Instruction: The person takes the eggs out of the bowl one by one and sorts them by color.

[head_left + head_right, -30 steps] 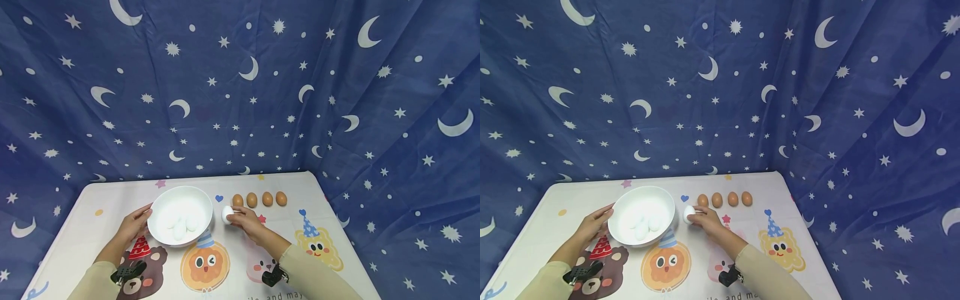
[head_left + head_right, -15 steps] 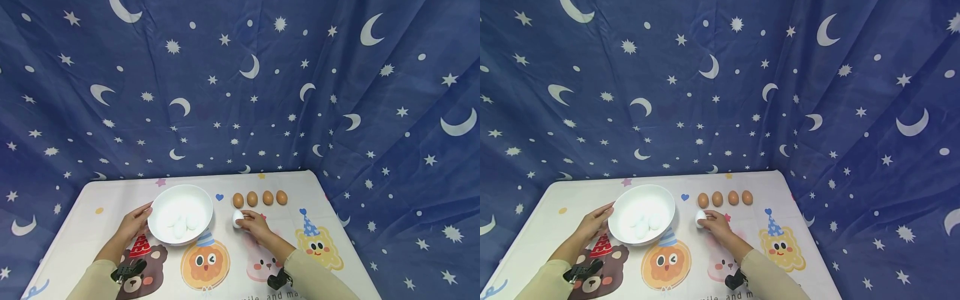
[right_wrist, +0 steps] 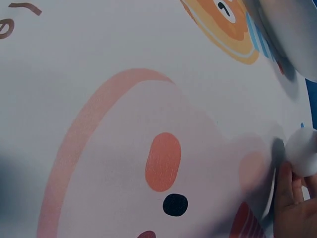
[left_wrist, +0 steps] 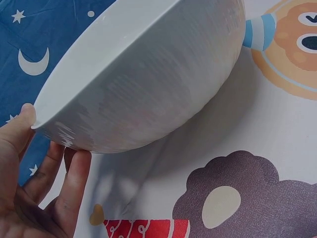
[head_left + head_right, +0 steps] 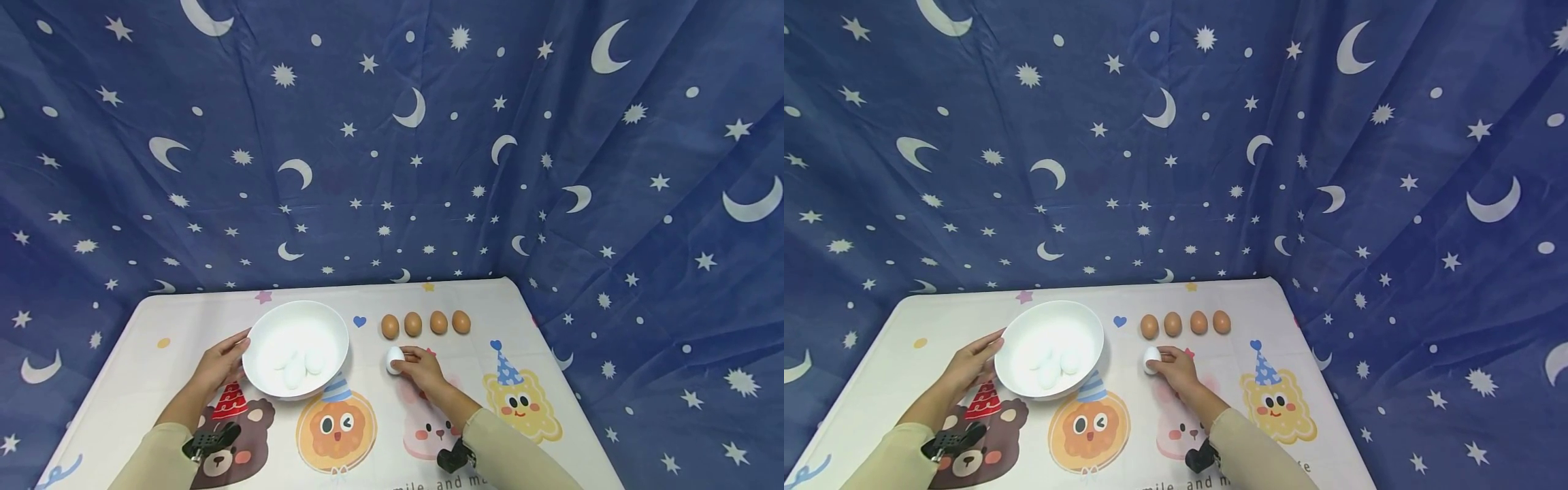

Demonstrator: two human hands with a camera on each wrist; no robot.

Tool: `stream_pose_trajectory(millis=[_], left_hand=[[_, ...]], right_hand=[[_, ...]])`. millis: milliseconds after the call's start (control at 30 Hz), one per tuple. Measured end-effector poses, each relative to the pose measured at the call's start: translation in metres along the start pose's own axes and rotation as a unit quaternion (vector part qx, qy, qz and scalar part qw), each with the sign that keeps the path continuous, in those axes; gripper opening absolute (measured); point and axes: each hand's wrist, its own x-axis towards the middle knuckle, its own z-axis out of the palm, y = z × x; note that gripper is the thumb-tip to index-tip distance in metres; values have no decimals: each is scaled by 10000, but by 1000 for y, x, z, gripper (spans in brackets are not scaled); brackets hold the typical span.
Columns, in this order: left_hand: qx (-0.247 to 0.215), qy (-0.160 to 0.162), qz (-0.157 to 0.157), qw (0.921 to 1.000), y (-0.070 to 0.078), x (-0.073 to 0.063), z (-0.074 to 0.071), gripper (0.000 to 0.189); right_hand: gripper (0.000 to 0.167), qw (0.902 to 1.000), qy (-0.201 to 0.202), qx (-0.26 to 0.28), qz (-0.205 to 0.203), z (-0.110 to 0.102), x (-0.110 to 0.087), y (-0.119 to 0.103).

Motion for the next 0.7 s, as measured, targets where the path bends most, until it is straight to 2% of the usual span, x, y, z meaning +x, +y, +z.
stream_pose_trajectory(millis=[367,700], left_hand=[[-1,15,10,10000,-1,0,0,75],[-16,-7,-28,10000,0,1,-1,75]], right_hand=[[48,9958,460,-762,-206,8,1,2],[51,9934,564,-984,-177,11,-2,-3]])
